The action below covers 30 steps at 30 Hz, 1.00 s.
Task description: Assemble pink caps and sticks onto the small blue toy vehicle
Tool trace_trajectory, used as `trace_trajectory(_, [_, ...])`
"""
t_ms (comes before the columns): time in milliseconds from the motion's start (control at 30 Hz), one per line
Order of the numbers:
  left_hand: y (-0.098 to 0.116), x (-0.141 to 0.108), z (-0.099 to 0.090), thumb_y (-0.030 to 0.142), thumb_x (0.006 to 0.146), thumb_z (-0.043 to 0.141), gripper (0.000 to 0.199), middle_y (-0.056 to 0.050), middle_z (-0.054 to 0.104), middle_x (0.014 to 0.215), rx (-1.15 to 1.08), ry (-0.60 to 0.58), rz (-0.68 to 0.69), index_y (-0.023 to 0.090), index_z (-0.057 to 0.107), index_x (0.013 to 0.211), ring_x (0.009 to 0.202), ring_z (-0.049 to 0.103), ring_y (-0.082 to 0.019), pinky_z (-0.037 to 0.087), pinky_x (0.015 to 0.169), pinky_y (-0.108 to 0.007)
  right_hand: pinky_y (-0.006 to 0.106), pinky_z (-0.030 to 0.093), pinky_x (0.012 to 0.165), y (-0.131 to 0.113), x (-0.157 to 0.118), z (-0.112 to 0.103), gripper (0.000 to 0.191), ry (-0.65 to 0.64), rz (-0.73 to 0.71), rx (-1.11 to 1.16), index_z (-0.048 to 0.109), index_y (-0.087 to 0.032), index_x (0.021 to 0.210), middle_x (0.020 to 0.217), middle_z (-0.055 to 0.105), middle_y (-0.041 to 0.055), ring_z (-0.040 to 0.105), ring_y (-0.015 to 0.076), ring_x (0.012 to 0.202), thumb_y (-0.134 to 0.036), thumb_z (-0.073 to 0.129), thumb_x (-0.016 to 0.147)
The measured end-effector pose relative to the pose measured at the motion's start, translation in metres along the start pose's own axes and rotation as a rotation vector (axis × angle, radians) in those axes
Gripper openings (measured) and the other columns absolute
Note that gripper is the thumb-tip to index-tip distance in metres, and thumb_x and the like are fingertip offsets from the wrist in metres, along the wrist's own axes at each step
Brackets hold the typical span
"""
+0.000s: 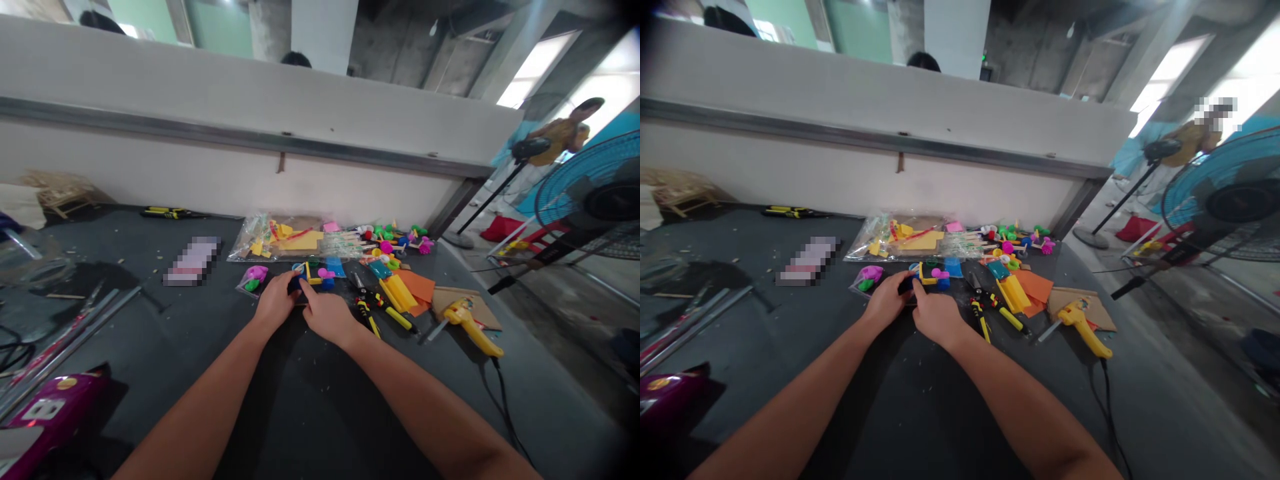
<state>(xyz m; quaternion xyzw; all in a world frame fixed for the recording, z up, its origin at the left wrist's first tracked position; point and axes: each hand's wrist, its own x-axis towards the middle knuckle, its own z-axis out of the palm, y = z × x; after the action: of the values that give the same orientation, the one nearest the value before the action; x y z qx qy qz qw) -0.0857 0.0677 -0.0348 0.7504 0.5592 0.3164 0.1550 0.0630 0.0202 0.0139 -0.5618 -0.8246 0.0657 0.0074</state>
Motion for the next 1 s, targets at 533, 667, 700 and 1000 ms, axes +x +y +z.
trace_trajectory(533, [-0.0038, 0.0006, 0.0021, 0.015, 0.076, 0.057, 0.041, -0.007, 0.064, 0.114, 0.001, 0.023, 0.047, 0.019, 0.057, 0.116, 0.106, 0.056, -0.023, 0.044, 0.093, -0.037, 0.032, 0.046, 0.073, -0.0003, -0.0019, 0.0039, 0.056, 0.048, -0.021, 0.015, 0.025, -0.018, 0.141, 0.099, 0.069, 0.0111, 0.066, 0.0227, 0.085, -0.024, 0.036, 0.086])
trace_trajectory(667, [-0.0034, 0.0008, 0.0020, 0.015, 0.075, 0.058, 0.041, -0.008, 0.063, 0.116, 0.004, 0.025, 0.047, 0.019, 0.057, 0.116, 0.106, 0.056, -0.024, 0.044, 0.093, -0.037, 0.032, 0.046, 0.072, 0.0011, -0.0019, 0.0040, 0.056, 0.054, -0.021, 0.008, 0.025, -0.017, 0.140, 0.095, 0.069, 0.0111, 0.066, 0.0233, 0.083, -0.024, 0.037, 0.086])
trace_trajectory(700, [-0.0037, 0.0007, 0.0022, 0.016, 0.075, 0.058, 0.041, -0.008, 0.063, 0.116, 0.008, 0.026, 0.053, 0.019, 0.057, 0.116, 0.106, 0.056, -0.024, 0.044, 0.093, -0.038, 0.032, 0.046, 0.071, 0.0014, -0.0021, 0.0042, 0.056, 0.063, -0.025, 0.016, 0.026, -0.017, 0.140, 0.094, 0.069, 0.0109, 0.066, 0.0232, 0.082, -0.024, 0.037, 0.086])
trace_trajectory(1000, [-0.0079, 0.0004, 0.0046, 0.016, 0.076, 0.058, 0.040, -0.009, 0.064, 0.115, 0.013, 0.053, 0.107, 0.018, 0.056, 0.116, 0.105, 0.057, -0.025, 0.044, 0.092, -0.040, 0.030, 0.046, 0.068, 0.0011, -0.0023, 0.0045, 0.053, 0.118, -0.018, 0.061, 0.031, -0.018, 0.137, 0.092, 0.070, 0.0094, 0.066, 0.0225, 0.079, -0.023, 0.038, 0.085])
